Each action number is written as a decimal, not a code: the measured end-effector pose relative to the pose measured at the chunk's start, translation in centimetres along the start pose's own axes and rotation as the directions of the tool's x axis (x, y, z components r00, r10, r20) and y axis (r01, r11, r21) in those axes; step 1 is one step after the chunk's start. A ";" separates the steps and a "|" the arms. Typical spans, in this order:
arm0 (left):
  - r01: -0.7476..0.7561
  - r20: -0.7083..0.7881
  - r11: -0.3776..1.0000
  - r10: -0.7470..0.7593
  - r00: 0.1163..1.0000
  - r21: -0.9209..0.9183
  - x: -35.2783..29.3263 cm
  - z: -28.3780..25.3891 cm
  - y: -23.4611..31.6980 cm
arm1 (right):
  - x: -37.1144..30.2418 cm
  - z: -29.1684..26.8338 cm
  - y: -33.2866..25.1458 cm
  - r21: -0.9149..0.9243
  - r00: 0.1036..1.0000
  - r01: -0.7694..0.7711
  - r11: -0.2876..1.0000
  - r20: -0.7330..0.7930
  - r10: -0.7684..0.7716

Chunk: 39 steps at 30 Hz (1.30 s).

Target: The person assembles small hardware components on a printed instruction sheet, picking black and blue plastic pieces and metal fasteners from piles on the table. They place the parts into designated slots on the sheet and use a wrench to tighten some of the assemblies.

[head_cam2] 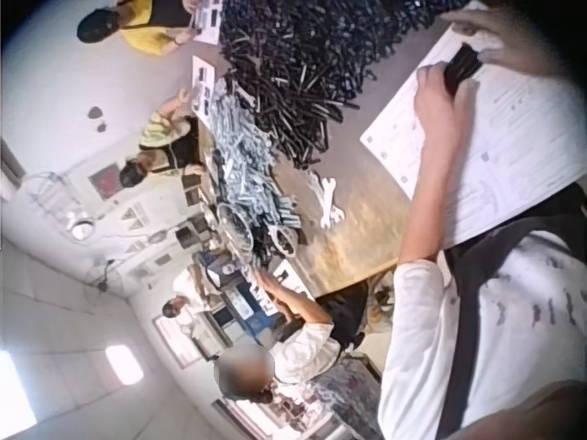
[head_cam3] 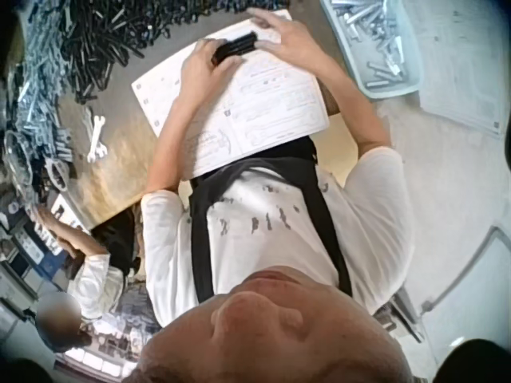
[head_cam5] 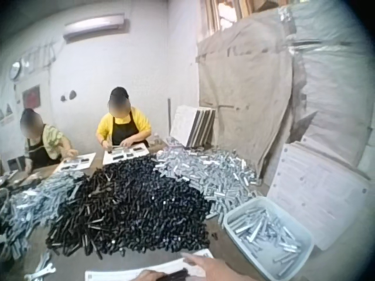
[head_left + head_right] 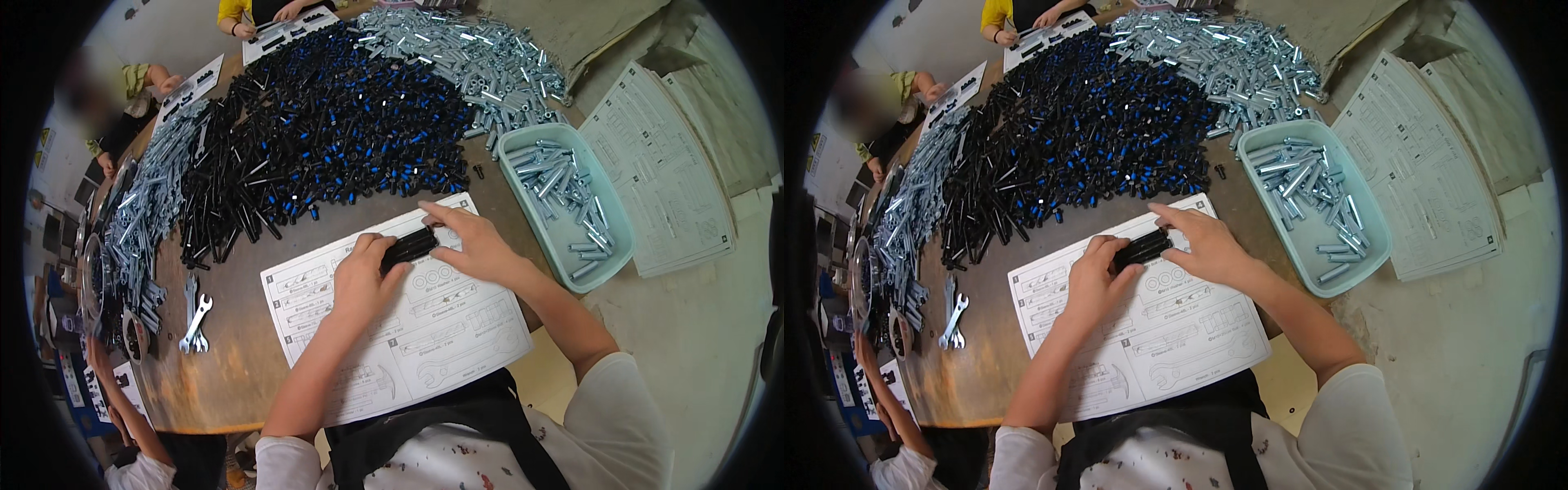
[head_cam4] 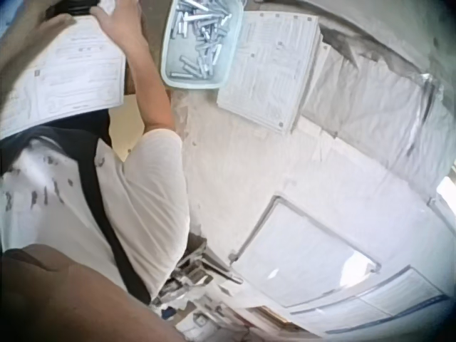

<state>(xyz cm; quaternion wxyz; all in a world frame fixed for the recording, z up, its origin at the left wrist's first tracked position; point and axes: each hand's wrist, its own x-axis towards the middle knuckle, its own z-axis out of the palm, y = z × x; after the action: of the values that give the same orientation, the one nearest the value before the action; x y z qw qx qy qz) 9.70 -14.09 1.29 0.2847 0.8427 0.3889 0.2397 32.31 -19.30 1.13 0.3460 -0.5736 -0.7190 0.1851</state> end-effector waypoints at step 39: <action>-0.273 0.001 0.960 0.273 0.962 0.064 6.0 4.2 5.4 | -4.3 -7.1 0.2 -0.269 0.984 -0.129 0.954 -0.151 0.091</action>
<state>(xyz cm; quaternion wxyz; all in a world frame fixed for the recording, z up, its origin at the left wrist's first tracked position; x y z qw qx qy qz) 18.63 -13.49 2.95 0.2204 0.8961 0.2775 0.2673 37.95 -24.26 4.74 0.2998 -0.6670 -0.6793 0.0616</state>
